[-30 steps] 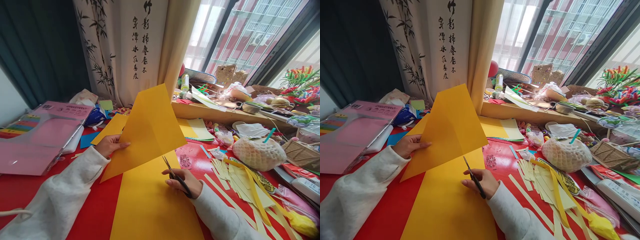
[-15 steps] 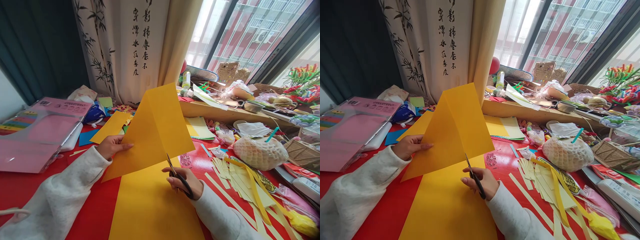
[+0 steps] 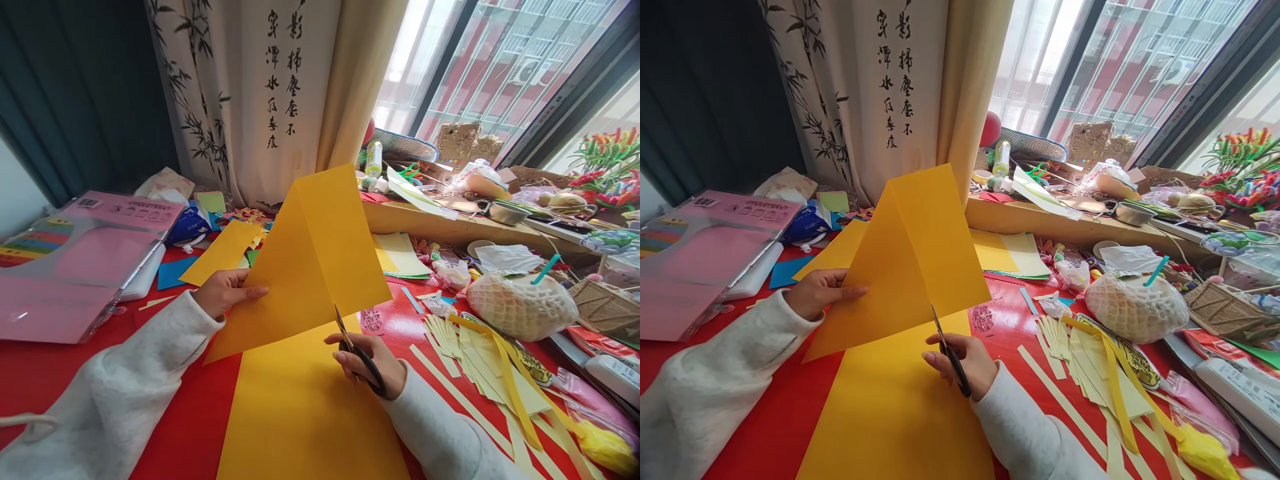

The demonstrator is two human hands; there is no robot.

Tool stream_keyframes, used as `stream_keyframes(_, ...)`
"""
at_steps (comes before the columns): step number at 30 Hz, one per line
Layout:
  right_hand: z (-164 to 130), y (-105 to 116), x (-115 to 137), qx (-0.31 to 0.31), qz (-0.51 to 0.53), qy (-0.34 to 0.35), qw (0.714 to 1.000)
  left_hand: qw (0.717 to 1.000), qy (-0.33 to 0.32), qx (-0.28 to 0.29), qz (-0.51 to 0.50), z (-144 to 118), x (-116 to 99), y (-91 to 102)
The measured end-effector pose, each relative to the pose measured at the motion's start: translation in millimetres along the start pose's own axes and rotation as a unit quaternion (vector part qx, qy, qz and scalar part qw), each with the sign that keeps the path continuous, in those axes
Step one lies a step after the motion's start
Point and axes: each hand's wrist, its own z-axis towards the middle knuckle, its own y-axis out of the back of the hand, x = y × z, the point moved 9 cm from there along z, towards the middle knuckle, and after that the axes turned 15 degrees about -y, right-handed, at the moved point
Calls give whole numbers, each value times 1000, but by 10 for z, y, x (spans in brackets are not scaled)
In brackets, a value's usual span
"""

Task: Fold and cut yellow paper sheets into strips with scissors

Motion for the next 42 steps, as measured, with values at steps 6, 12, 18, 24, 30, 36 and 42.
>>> stream_keyframes(6, 19, 7, -22, -7, 3, 6, 1000, 1000, -5, 6, -1, 3, -3, -3)
stream_keyframes(12, 25, -2, -7, -2, 6, 28, 1000, 1000, -9, -3, 13, 10, -15, 11)
stream_keyframes(18, 27, -11, 5, -4, 5, 22, 1000, 1000, -2, -4, -3, 12, -11, 9)
stream_keyframes(24, 34, -17, -18, -5, 13, 14, 1000, 1000, -1, -14, 0, 3, -2, 14)
stream_keyframes(30, 43, -30, -34, 0, 25, 3, 1000, 1000, 5, -8, -15, 16, 49, 24)
stream_keyframes(36, 31, -20, -18, -8, 29, 3, 1000, 999, 16, 31, -34, 20, 100, -12)
stream_keyframes(42, 32, -16, -18, -11, 31, 11, 999, 997, 27, 64, -33, 1, 142, -96)
